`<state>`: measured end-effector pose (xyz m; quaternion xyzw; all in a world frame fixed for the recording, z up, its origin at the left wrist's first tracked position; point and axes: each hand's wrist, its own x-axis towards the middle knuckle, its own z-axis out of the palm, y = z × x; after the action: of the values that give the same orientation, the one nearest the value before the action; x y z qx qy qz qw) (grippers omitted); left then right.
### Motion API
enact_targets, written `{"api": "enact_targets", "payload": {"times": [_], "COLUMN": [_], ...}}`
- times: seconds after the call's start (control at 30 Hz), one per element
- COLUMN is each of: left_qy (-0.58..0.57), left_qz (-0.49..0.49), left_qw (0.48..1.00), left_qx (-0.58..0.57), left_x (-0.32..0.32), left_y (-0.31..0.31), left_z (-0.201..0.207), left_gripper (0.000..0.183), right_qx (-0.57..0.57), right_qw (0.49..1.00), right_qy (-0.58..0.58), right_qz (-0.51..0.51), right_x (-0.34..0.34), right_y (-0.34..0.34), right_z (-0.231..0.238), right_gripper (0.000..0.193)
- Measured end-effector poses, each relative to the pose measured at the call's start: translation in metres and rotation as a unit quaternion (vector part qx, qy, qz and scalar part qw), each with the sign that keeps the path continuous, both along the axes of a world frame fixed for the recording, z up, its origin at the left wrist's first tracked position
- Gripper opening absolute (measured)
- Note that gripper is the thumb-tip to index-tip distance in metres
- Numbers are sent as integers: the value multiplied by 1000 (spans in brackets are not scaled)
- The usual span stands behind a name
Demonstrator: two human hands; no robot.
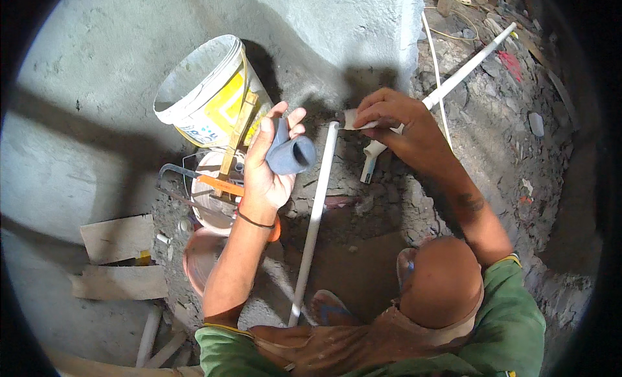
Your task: The person measures and marks a white PVC pipe, then uses a hacksaw to cut it. They apply glue to a pipe fitting and attach it to the cut pipe.
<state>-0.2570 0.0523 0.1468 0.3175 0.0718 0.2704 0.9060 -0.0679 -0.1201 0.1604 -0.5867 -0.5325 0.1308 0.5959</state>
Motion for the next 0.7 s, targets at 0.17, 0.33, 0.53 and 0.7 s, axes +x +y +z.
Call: {"api": "enact_targets", "payload": {"times": [0.17, 0.33, 0.53, 0.7], "left_qy": [-77, -58, 29, 114], "left_qz": [-71, -81, 11, 98], "left_qw": [994, 995, 999, 988], "left_qx": [-31, -8, -42, -32], "left_x": [-6, 0, 3, 5], "left_y": [5, -2, -6, -12], "left_z": [1, 10, 25, 33], "left_gripper": [64, 59, 39, 27], "right_qx": [-79, 135, 157, 154], "right_qw": [995, 975, 932, 916], "right_qy": [-42, -169, -327, -368], "right_qz": [-47, -41, -8, -46], "right_x": [-17, -39, -59, -54], "right_y": [-13, 8, 25, 29], "right_z": [34, 32, 3, -6], "right_gripper": [25, 23, 31, 30]}}
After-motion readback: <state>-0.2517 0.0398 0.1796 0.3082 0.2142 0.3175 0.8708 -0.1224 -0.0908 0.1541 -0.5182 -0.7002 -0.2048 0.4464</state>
